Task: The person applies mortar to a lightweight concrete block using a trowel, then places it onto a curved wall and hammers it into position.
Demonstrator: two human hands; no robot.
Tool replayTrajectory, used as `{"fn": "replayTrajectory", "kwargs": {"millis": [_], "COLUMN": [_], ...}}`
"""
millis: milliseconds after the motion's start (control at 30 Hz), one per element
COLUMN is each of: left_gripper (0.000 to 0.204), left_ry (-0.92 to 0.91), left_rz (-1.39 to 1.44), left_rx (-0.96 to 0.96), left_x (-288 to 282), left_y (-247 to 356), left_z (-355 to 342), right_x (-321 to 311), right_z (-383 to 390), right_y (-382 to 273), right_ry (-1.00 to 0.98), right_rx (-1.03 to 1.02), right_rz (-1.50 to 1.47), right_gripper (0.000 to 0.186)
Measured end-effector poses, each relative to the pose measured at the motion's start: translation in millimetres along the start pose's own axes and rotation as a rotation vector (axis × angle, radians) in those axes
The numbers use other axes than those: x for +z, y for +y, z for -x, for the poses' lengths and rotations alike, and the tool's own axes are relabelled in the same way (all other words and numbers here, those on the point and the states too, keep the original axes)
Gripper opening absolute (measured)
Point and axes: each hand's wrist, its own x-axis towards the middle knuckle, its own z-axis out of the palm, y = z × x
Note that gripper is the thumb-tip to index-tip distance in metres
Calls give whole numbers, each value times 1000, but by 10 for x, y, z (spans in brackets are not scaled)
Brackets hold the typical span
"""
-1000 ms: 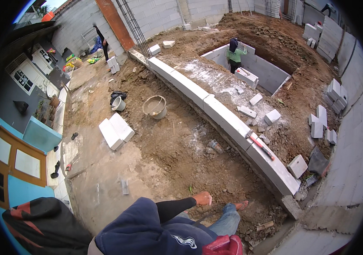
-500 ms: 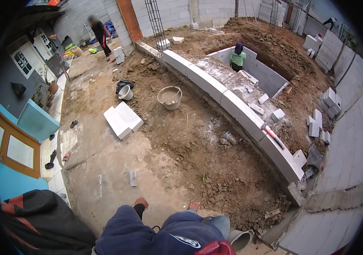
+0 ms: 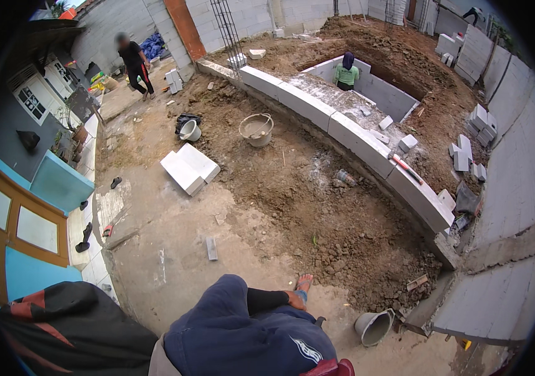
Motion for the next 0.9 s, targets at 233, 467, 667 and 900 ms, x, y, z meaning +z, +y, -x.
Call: {"fn": "replayTrajectory", "kwargs": {"millis": [233, 467, 667, 900], "left_gripper": [66, 81, 80, 53], "left_ry": [83, 281, 305, 484], "left_rz": [222, 766, 522, 1075], "left_rx": [-83, -138, -250, -171], "left_x": [363, 915, 833, 500], "left_y": [79, 149, 111, -42], "left_z": [713, 1552, 1794, 2279], "right_x": [445, 1047, 956, 1005], "right_z": [664, 1677, 1508, 1275], "right_y": [1565, 2810, 2339, 1558], "right_ry": [0, 42, 352, 276], "right_rx": [152, 105, 138, -118], "right_rz": [-32, -197, -621, -449], "right_gripper": [42, 39, 44, 48]}}
